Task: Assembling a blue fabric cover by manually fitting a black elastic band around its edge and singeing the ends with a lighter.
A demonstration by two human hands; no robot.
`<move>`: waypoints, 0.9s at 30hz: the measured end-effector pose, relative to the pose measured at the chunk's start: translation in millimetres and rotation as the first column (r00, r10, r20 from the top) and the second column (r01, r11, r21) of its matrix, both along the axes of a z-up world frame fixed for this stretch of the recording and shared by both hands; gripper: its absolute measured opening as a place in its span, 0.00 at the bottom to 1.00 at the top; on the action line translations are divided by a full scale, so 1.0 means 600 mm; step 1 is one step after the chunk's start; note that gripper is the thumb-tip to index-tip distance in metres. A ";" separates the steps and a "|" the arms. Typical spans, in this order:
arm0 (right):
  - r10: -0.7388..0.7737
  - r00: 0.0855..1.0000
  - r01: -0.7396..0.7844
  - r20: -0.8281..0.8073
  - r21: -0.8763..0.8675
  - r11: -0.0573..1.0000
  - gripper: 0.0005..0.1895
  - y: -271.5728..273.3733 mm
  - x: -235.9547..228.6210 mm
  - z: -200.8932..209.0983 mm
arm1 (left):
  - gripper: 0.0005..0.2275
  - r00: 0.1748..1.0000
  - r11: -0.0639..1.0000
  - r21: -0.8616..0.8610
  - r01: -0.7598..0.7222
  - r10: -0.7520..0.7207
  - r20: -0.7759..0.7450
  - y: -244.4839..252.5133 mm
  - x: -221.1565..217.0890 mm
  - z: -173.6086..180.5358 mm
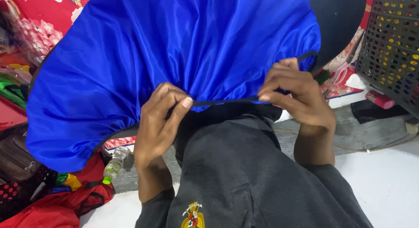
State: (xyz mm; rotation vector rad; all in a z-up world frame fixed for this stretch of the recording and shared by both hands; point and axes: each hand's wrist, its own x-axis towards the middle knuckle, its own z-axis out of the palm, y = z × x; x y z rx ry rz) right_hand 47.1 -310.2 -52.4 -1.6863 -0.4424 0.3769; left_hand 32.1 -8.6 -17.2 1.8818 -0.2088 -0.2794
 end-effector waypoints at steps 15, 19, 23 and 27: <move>-0.206 0.855 0.321 -0.476 0.174 0.931 0.12 0.011 -0.006 -0.050 | 0.15 0.958 0.974 -0.029 -0.225 0.216 -0.191 0.029 -0.008 -0.035; -0.199 0.870 0.298 -0.451 0.159 0.941 0.12 0.008 -0.005 -0.055 | 0.15 0.955 0.971 -0.039 -0.235 0.224 -0.194 0.025 -0.006 -0.039; -0.152 0.898 0.226 -0.414 0.135 0.965 0.11 0.008 0.002 -0.047 | 0.14 0.966 0.976 -0.036 -0.217 0.209 -0.152 0.017 -0.002 -0.037; -0.007 0.968 0.040 -0.251 0.130 0.991 0.06 0.014 0.005 -0.033 | 0.07 0.988 0.988 0.019 -0.150 0.149 0.030 0.009 -0.002 -0.033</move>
